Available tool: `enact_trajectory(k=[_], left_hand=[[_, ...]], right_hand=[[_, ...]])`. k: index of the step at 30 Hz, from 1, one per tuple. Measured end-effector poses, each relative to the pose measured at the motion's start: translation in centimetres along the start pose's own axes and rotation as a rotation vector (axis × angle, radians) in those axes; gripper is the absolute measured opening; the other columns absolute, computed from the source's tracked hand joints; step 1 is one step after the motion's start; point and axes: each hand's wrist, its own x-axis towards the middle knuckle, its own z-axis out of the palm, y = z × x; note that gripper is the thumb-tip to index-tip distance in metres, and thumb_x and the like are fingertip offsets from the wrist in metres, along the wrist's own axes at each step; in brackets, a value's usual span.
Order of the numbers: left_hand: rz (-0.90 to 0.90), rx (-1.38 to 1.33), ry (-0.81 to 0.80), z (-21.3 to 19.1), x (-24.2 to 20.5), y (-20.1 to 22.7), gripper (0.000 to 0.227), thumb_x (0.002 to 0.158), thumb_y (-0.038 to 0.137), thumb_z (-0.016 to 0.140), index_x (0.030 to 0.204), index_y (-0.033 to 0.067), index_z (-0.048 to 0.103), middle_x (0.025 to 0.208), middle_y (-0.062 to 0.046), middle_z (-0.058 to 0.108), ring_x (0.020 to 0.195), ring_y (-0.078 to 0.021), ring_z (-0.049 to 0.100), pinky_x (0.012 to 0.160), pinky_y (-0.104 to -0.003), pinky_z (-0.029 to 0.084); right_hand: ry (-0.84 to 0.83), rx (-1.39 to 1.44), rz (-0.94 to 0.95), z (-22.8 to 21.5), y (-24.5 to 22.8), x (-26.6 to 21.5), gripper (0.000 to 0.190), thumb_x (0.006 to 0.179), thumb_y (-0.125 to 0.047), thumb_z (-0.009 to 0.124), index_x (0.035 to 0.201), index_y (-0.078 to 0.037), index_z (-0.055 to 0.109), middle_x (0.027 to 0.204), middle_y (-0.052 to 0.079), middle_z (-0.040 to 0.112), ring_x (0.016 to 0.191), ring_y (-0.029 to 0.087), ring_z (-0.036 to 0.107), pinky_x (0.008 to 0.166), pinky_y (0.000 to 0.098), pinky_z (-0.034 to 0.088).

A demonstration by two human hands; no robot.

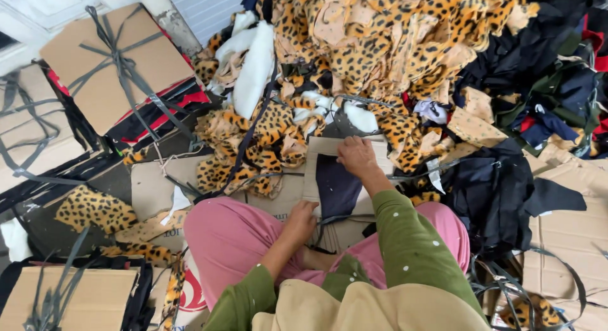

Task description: Sorting through a pile of fabric scraps on the floor to separate specific pieces

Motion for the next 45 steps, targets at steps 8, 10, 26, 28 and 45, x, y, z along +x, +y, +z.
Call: enact_trajectory(k=[8,10,26,28,45], left_hand=[[-0.006,-0.053,0.027,-0.6,0.7,0.2,0.045,0.086,0.006,0.059,0.131,0.0031,0.062,0.116,-0.02,0.063,0.11,-0.0428,0.063,0.094,-0.048,0.053],[-0.02,-0.075,0.018,-1.1,0.3,0.8,0.046,0.087,0.005,0.057,0.133,0.0024,0.061,0.118,-0.019,0.062,0.111,-0.0413,0.063,0.095,-0.046,0.053],[-0.212,-0.205,0.04,-1.1,1.1,0.1,0.046,0.094,0.005,0.049,0.139,0.0002,0.056,0.129,-0.022,0.059,0.123,-0.0405,0.057,0.104,-0.047,0.049],[-0.237,-0.23,0.107,-0.1,1.1,-0.9,0.043,0.093,0.007,0.049,0.134,0.0038,0.061,0.123,-0.021,0.061,0.118,-0.0398,0.06,0.102,-0.047,0.05],[-0.123,0.07,-0.001,-1.5,0.0,2.1,0.063,0.091,0.008,0.056,0.152,0.0042,0.043,0.164,-0.023,0.024,0.147,-0.0449,0.03,0.117,-0.056,0.033]], right_hand=[[-0.172,0.218,0.428,-4.5,1.1,-1.0,0.027,0.101,-0.058,0.049,0.108,-0.032,0.052,0.105,0.0,0.075,0.11,0.026,0.07,0.103,0.0468,0.04],[-0.195,0.234,0.47,-6.3,0.7,-2.1,0.032,0.1,-0.061,0.048,0.108,-0.031,0.053,0.106,0.002,0.076,0.11,0.028,0.071,0.102,0.0479,0.041],[0.056,0.161,-0.372,-1.4,-6.2,-7.3,0.038,0.08,-0.047,0.075,0.11,-0.028,0.061,0.098,0.001,0.057,0.097,0.028,0.065,0.075,0.0421,0.058],[0.02,0.099,-0.357,0.1,-8.0,-8.5,0.033,0.081,-0.041,0.077,0.106,-0.029,0.061,0.096,-0.002,0.056,0.094,0.024,0.065,0.073,0.0385,0.058],[0.318,0.063,0.162,1.6,-2.0,-8.5,0.024,0.091,-0.033,0.069,0.114,-0.034,0.062,0.108,-0.004,0.054,0.105,0.02,0.062,0.077,0.0351,0.06]])
